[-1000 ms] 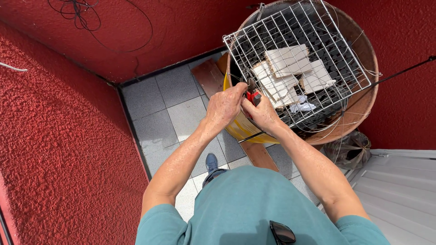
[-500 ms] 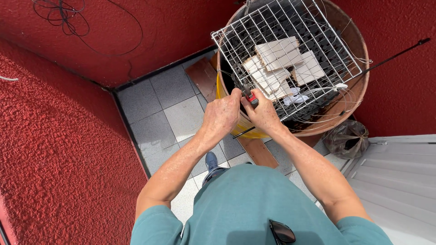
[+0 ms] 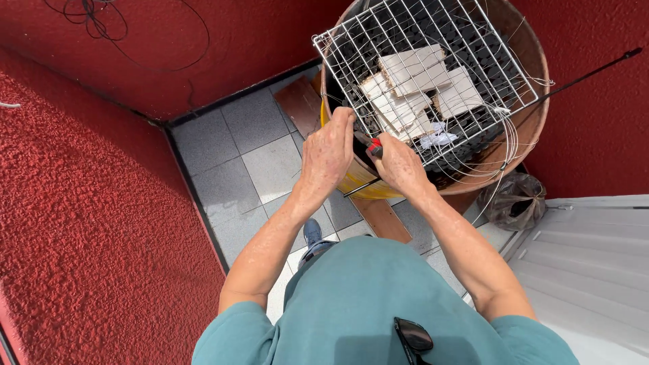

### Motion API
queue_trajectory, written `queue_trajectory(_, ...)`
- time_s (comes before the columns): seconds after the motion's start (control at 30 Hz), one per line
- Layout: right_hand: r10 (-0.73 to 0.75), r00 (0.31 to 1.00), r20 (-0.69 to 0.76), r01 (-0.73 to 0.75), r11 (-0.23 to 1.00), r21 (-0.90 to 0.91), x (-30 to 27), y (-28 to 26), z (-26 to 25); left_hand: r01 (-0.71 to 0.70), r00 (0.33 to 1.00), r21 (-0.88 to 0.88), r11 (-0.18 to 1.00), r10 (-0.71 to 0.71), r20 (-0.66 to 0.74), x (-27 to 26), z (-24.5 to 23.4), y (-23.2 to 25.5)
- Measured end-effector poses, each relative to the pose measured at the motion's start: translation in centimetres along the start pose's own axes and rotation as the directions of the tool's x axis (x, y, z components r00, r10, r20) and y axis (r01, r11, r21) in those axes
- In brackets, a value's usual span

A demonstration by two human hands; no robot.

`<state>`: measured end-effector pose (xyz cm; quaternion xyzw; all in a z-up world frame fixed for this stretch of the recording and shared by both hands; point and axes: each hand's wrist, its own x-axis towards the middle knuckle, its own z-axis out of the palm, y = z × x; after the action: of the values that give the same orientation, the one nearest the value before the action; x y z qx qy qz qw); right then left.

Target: Repairing a metal grate by twisting and cutting wire with pliers.

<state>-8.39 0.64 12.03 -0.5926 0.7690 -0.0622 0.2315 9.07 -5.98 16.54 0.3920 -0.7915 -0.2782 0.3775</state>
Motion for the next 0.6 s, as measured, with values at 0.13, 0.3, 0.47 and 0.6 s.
queue_trajectory(0.13,-0.071,0.928,-0.365,0.117,0.988,0.104,-6.1,5.0,0.0,0.061,0.998,-0.214,0.975,-0.066,-0.019,-2.3,0.9,-3.2)
queue_trajectory(0.3,0.316,0.73,-0.606,-0.226,0.948,0.223,-10.4,13.5,0.0,0.468,0.881,-0.413,0.781,-0.379,0.282,-4.8,1.4,-5.0)
queue_trajectory(0.47,0.429,0.727,-0.536,-0.387,0.901,0.197,-8.2,21.2,1.1,0.459,0.871,-0.417,0.785,-0.303,0.388,-5.1,3.1,-5.2)
queue_trajectory(0.6,0.535,0.715,-0.45,-0.433,0.844,0.317,-6.6,22.2,0.6,0.485,0.829,-0.326,0.812,-0.307,0.468,-4.7,3.3,-3.4)
